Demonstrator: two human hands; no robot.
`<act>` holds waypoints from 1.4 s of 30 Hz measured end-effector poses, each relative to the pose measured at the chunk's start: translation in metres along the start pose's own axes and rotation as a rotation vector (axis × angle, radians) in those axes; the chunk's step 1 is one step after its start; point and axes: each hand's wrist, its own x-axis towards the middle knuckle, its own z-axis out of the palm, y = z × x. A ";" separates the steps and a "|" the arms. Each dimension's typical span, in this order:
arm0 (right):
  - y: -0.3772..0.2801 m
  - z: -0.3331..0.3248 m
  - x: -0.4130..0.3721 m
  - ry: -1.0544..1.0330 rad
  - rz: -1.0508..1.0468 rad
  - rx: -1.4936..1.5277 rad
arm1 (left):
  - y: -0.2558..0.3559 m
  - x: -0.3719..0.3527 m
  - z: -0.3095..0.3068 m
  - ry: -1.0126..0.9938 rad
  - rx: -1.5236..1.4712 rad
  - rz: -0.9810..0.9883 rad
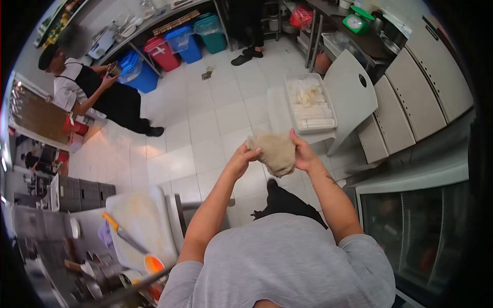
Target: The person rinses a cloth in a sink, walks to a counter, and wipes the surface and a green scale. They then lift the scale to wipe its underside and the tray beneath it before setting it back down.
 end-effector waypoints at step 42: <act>-0.382 -0.011 0.351 0.934 -1.286 -0.712 | 0.316 0.629 -0.154 -0.705 0.929 1.045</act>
